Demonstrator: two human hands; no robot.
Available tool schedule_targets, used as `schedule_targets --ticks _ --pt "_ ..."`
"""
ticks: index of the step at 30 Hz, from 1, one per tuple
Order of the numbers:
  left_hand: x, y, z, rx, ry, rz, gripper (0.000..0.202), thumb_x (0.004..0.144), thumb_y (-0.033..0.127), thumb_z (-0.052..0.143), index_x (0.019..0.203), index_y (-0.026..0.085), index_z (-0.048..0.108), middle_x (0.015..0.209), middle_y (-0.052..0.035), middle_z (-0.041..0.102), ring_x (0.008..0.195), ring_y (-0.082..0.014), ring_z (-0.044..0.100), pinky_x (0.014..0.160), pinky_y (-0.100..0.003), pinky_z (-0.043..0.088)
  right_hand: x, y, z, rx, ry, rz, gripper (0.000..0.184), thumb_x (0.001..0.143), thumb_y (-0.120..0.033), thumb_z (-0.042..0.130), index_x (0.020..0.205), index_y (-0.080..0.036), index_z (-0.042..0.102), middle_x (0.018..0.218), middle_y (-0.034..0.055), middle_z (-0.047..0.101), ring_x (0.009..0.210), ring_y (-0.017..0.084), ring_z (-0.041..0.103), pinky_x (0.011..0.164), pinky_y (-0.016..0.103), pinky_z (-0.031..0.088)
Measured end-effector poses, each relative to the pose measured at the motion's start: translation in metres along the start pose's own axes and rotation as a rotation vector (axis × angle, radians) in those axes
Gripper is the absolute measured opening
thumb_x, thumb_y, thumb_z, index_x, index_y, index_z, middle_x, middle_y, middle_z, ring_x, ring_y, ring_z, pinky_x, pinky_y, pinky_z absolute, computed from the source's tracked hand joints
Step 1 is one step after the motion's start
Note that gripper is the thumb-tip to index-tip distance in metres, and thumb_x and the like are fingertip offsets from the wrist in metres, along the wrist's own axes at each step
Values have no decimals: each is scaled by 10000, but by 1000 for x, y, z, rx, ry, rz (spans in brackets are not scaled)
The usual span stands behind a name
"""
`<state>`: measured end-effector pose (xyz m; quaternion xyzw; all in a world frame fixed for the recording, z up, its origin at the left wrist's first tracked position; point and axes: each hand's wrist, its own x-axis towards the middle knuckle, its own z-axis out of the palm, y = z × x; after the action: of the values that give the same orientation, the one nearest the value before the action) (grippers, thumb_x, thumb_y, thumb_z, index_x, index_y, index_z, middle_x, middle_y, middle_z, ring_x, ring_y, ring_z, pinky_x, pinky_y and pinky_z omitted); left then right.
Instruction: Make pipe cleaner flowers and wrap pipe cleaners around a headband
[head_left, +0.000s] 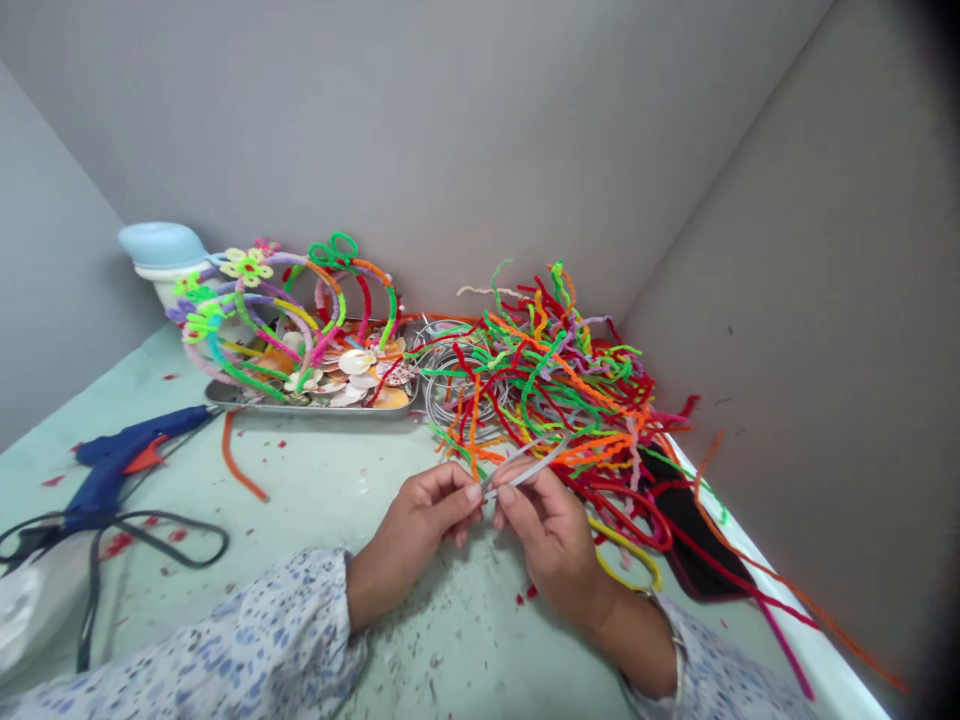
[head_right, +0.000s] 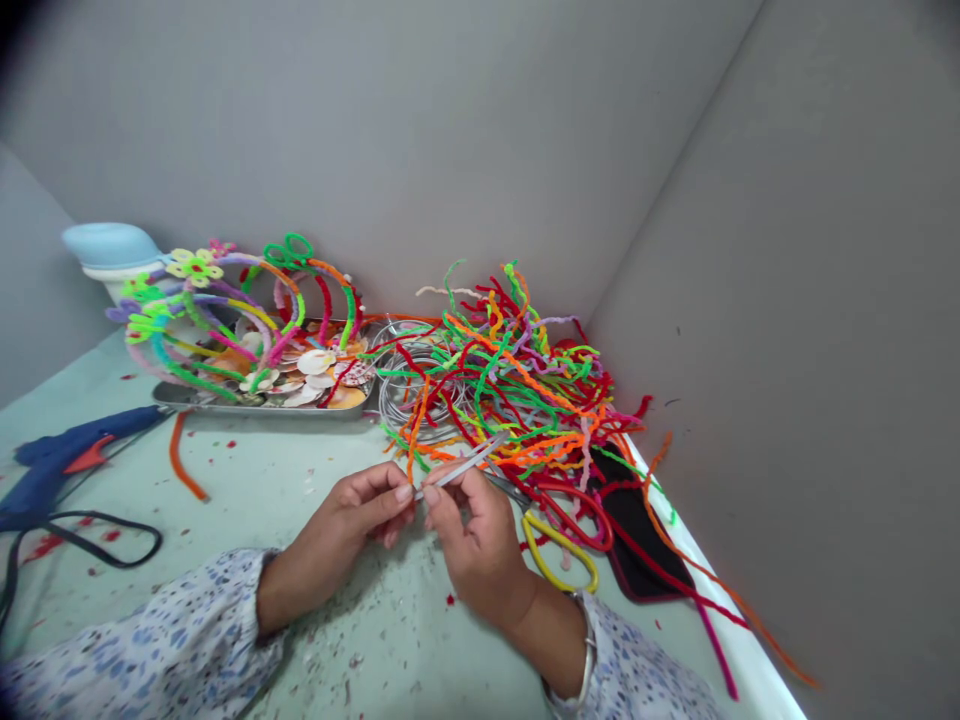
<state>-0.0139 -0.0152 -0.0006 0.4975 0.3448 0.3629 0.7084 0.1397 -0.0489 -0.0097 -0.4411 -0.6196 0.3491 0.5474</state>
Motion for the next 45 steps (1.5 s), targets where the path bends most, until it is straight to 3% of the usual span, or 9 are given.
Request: schedule_targets --ticks 18,24,28,33,41,45 --pt "2 5 -2 -36 -28 -109 185 799 249 560 661 129 532 559 23 531 400 -37 365 417 -173 271 0 -4 -1 6 -110 -14 89 918 -223 477 932 -204 563 773 2 590 638 125 581 621 266 470" --pt "3 2 -4 -20 -84 -98 236 854 315 530 698 138 521 608 13 549 411 -42 405 433 -183 303 -2 0 -2 45 -60 1 96 921 -245 478 921 -201 563 731 -7 579 623 124 571 614 265 468" --pt "1 -2 -4 22 -37 -8 274 893 389 484 768 150 534 627 26 525 445 -52 434 450 -188 322 -2 6 -1 30 40 35 84 912 -262 504 917 -203 562 697 -18 565 614 122 559 607 258 460" --pt "-6 -2 0 242 69 125 214 826 311 615 977 191 522 610 67 468 533 -71 430 517 -182 352 0 8 1 30 86 36 70 910 -258 510 919 -219 568 733 -20 563 626 114 545 604 243 455" --pt "-9 -3 4 445 230 203 164 780 269 651 895 174 583 555 69 463 505 -75 413 476 -175 329 -1 7 1 16 64 -16 56 897 -236 522 894 -209 571 778 -4 578 649 126 550 637 267 466" --pt "-10 -4 3 553 278 293 134 771 260 664 870 173 643 597 35 561 513 -79 464 479 -177 358 -1 7 0 6 59 -21 48 891 -233 533 905 -212 574 728 -16 572 630 125 551 625 261 464"
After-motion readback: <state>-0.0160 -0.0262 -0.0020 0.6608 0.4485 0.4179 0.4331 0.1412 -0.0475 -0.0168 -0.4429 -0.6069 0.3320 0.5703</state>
